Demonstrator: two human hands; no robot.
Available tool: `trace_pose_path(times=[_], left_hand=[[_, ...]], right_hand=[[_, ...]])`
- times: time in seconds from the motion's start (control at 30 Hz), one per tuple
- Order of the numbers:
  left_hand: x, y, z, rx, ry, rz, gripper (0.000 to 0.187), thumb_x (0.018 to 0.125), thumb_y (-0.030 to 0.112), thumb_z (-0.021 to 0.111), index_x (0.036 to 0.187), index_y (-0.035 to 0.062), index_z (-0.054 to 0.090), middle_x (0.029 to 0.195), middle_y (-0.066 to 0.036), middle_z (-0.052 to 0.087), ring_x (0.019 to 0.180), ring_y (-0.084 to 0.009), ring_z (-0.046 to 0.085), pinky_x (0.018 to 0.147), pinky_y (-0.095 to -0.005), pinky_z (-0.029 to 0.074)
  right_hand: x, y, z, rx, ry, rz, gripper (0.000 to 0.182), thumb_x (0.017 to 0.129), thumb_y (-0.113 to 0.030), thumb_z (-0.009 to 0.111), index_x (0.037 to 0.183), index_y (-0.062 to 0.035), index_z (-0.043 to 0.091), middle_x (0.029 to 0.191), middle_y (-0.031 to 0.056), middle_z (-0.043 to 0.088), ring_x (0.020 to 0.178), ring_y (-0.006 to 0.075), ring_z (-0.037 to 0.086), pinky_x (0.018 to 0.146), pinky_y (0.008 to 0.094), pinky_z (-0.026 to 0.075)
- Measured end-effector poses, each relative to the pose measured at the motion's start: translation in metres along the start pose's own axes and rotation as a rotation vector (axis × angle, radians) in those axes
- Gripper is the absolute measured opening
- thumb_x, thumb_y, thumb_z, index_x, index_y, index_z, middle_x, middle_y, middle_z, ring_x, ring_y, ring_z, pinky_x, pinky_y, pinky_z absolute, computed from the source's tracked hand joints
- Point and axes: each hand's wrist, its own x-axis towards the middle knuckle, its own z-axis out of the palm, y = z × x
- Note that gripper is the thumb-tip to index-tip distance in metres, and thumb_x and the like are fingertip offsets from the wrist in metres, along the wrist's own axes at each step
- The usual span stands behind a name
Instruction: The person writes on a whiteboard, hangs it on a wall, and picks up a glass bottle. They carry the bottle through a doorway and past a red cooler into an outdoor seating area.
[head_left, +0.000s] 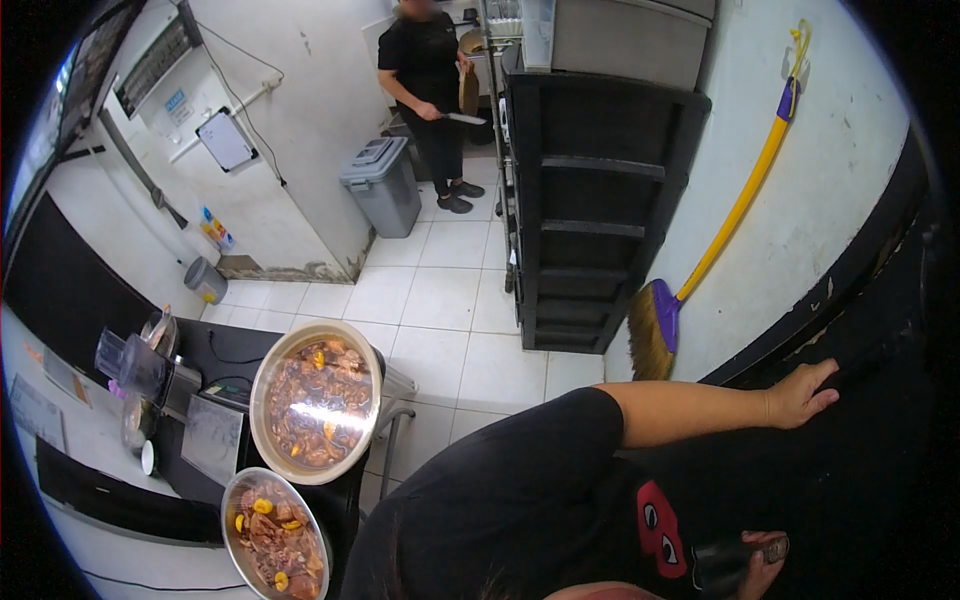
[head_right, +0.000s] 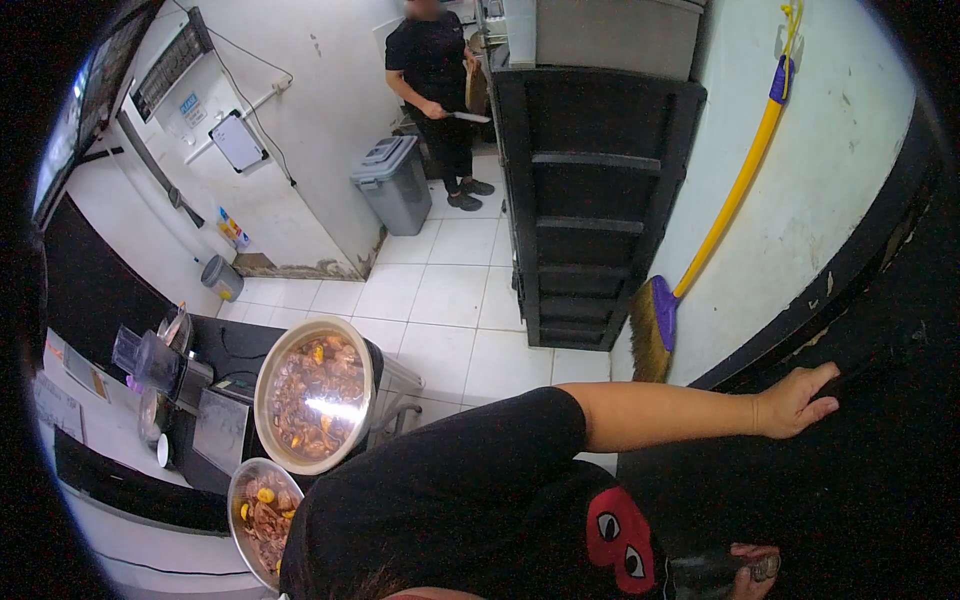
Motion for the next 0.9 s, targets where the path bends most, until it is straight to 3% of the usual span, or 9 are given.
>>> trace_pose_path(times=[0.07,0.17,0.27,0.37,0.47,0.67,0.77,0.9], left_hand=[[0.000,0.002,-0.001,-0.007,-0.014,-0.016,0.027,0.085,0.020,0.049,0.098,-0.0016,0.038,0.071,-0.024,0.048,0.067,-0.0406,0.052,0.058,-0.0379,0.041],[0.000,0.001,-0.002,0.007,-0.015,-0.019,0.027,0.085,0.019,0.049,0.098,-0.0016,0.038,0.071,-0.024,0.048,0.067,-0.0404,0.052,0.059,-0.0376,0.041],[0.000,0.000,-0.001,0.003,-0.015,-0.028,0.027,0.085,0.019,0.048,0.098,-0.0018,0.038,0.071,-0.024,0.048,0.068,-0.0405,0.052,0.059,-0.0375,0.041],[0.000,0.000,-0.001,0.017,-0.015,-0.026,0.027,0.085,0.019,0.048,0.098,-0.0016,0.038,0.071,-0.024,0.048,0.068,-0.0409,0.052,0.059,-0.0374,0.041],[0.000,-0.001,0.000,0.010,0.002,0.003,0.027,0.085,0.019,0.048,0.098,-0.0019,0.038,0.072,-0.025,0.048,0.069,-0.0416,0.052,0.059,-0.0377,0.041],[0.001,0.008,-0.001,-0.017,-0.017,-0.052,0.028,0.085,0.019,0.048,0.101,-0.0028,0.038,0.077,-0.027,0.049,0.077,-0.0419,0.052,0.064,-0.0380,0.042],[-0.001,0.001,-0.001,0.016,-0.029,-0.074,0.029,0.085,0.019,0.048,0.103,-0.0021,0.039,0.081,-0.027,0.050,0.080,-0.0422,0.052,0.067,-0.0383,0.042],[-0.001,-0.002,0.001,0.015,-0.005,-0.045,0.029,0.084,0.019,0.049,0.102,-0.0022,0.039,0.082,-0.027,0.050,0.082,-0.0434,0.052,0.067,-0.0387,0.042]], right_hand=[[0.003,-0.010,-0.003,0.130,-0.014,0.295,0.023,0.080,-0.014,0.047,0.096,0.0026,0.048,0.085,0.0160,0.052,0.076,0.0229,0.051,0.065,0.0348,0.044],[0.008,-0.012,-0.003,0.121,-0.057,0.221,0.027,0.080,-0.014,0.050,0.100,0.0031,0.048,0.084,0.0194,0.051,0.075,0.0276,0.052,0.060,0.0377,0.044],[0.004,0.012,-0.005,-0.090,-0.066,-0.305,0.032,0.079,-0.016,0.052,0.104,0.0034,0.047,0.082,0.0220,0.051,0.074,0.0318,0.052,0.056,0.0393,0.044],[0.009,0.006,0.002,-0.282,-0.058,-0.491,0.031,0.082,-0.016,0.048,0.108,0.0011,0.046,0.083,0.0235,0.051,0.072,0.0325,0.052,0.055,0.0392,0.043],[0.012,-0.002,0.007,-0.253,-0.063,-0.486,0.028,0.084,-0.014,0.044,0.108,-0.0010,0.047,0.084,0.0245,0.050,0.072,0.0330,0.051,0.055,0.0382,0.043],[0.005,-0.013,0.008,-0.106,-0.026,-0.227,0.026,0.081,-0.017,0.050,0.100,0.0018,0.049,0.085,0.0217,0.053,0.075,0.0304,0.052,0.063,0.0393,0.044],[0.027,-0.068,0.017,0.228,-0.128,0.368,0.027,0.082,-0.018,0.053,0.100,0.0015,0.048,0.090,0.0191,0.054,0.080,0.0272,0.053,0.072,0.0399,0.044],[0.024,-0.046,0.001,0.216,-0.191,0.290,0.027,0.081,-0.019,0.056,0.098,0.0007,0.048,0.095,0.0165,0.056,0.087,0.0251,0.054,0.082,0.0386,0.042]])
